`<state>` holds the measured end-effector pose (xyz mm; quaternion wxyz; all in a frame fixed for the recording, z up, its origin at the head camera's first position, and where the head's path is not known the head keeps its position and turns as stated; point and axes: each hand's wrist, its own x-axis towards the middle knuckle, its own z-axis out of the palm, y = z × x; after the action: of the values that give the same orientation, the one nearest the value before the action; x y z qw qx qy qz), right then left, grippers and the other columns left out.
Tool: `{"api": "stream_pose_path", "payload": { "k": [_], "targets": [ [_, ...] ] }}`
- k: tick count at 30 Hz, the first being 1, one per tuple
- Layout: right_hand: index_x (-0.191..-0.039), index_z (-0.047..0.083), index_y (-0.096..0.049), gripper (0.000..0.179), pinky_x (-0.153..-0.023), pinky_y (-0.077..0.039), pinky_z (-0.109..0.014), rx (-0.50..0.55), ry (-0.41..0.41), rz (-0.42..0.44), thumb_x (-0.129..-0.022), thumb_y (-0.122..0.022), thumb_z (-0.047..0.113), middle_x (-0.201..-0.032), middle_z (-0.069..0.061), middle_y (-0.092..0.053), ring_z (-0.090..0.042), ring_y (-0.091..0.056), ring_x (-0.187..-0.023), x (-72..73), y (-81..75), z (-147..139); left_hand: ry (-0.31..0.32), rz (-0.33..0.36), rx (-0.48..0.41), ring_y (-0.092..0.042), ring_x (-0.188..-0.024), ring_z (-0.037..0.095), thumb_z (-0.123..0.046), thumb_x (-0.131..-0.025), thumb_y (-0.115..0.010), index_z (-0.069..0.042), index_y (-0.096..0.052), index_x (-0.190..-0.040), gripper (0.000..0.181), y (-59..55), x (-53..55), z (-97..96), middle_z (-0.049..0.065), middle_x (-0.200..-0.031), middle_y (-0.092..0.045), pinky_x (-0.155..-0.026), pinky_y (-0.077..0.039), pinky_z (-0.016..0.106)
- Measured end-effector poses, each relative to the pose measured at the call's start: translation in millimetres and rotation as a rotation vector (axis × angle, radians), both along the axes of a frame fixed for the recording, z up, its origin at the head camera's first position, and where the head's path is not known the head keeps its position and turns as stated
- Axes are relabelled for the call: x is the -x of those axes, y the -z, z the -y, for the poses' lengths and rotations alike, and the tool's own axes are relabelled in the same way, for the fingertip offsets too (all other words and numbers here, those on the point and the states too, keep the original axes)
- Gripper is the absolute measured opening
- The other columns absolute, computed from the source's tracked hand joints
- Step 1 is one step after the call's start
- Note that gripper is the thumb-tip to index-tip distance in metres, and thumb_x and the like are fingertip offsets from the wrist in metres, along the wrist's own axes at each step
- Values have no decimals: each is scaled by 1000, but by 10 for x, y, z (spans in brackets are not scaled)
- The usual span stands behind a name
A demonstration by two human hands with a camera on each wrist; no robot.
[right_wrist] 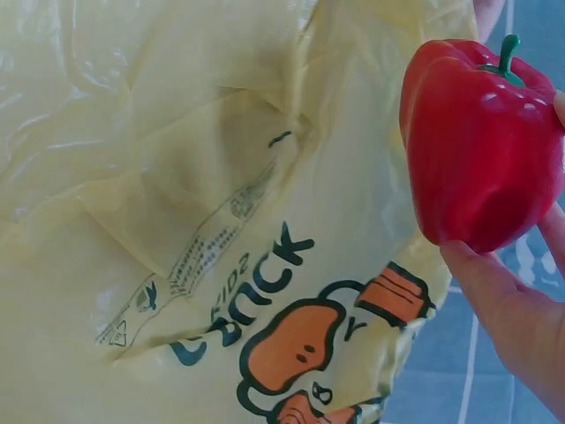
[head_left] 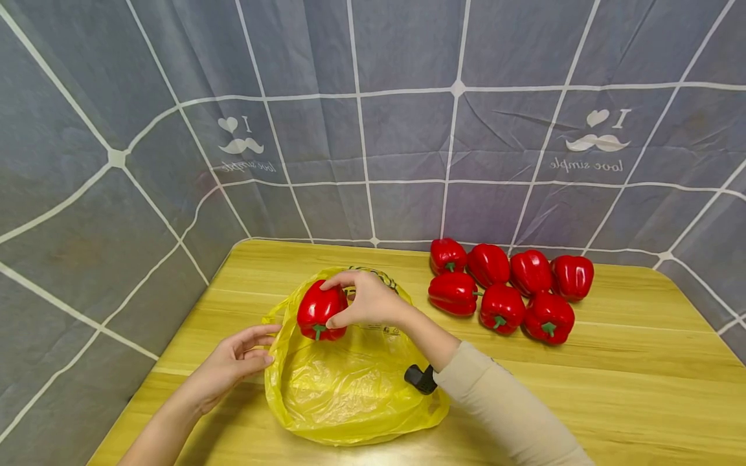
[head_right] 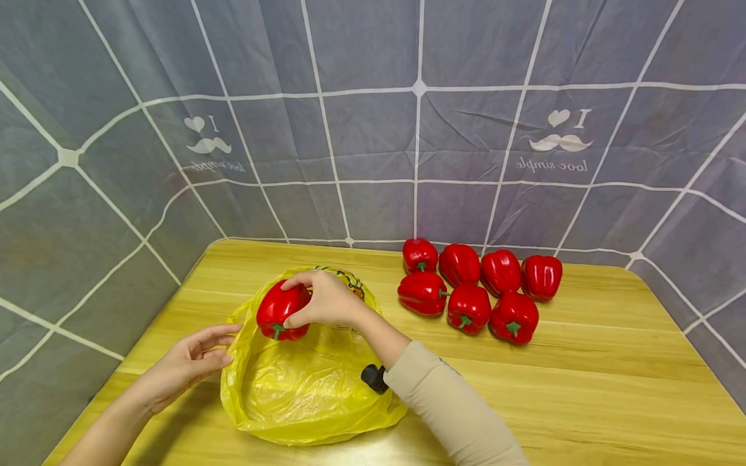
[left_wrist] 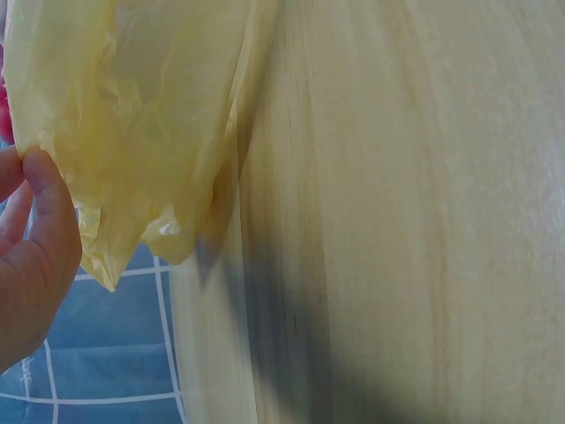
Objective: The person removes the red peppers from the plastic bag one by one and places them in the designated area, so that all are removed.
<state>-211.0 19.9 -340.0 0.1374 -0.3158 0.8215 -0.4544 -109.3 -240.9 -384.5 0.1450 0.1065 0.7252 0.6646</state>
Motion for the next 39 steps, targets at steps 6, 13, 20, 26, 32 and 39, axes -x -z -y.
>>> {"api": "stream_pose_path", "payload": {
  "k": [6, 13, 20, 26, 32, 39],
  "targets": [
    [-114, 10, -64, 47, -95, -44, -41, 131, -14, 42, -69, -79, 11, -121, -2, -56, -20, -48, -112, 11, -41, -67, -3, -6, 12, -59, -94, 11, -4, -90, -58, -6, -48, -132, 43, -3, 14, -8, 5, -112, -52, -80, -51, 25],
    [-116, 8, -62, 49, -95, -44, -36, 269, -29, 48, -70, -78, 6, -124, -1, -54, -19, -47, -111, 16, -49, -151, -4, -1, 19, -59, -96, 12, -5, -90, -58, -1, -44, -134, 46, -13, 20, -10, 7, -112, -51, -80, -51, 26],
    [-119, 7, -60, 51, -95, -43, -40, 386, -17, 17, -71, -77, 2, -131, -4, -45, -23, -45, -119, -9, -55, -207, 5, -2, 16, -59, -96, 12, -5, -90, -58, 0, -43, -134, 47, -21, 25, -11, 6, -113, -51, -81, -51, 26],
    [-119, 1, -58, 51, -94, -45, -37, 509, -32, -22, -71, -75, -5, -131, -7, -42, -26, -47, -117, -22, -84, -258, 3, 2, 17, -59, -96, 12, -5, -90, -58, 0, -43, -134, 47, -24, 22, -10, 7, -113, -50, -81, -51, 27],
    [-120, 1, -57, 51, -92, -45, -42, 537, -38, -44, -72, -73, -6, -134, -8, -39, -26, -45, -119, -36, -109, -360, -11, 11, 17, -58, -94, 11, -5, -89, -59, -7, -48, -132, 44, -10, 7, -6, 6, -112, -50, -79, -50, 25],
    [-120, 2, -56, 51, -92, -46, -40, 540, 1, -67, -72, -73, -7, -135, -7, -38, -26, -43, -120, -48, -148, -506, -11, 12, 15, -57, -93, 10, -5, -90, -59, -9, -49, -132, 44, -17, -10, -5, 6, -113, -50, -79, -50, 24]
  ]
}}
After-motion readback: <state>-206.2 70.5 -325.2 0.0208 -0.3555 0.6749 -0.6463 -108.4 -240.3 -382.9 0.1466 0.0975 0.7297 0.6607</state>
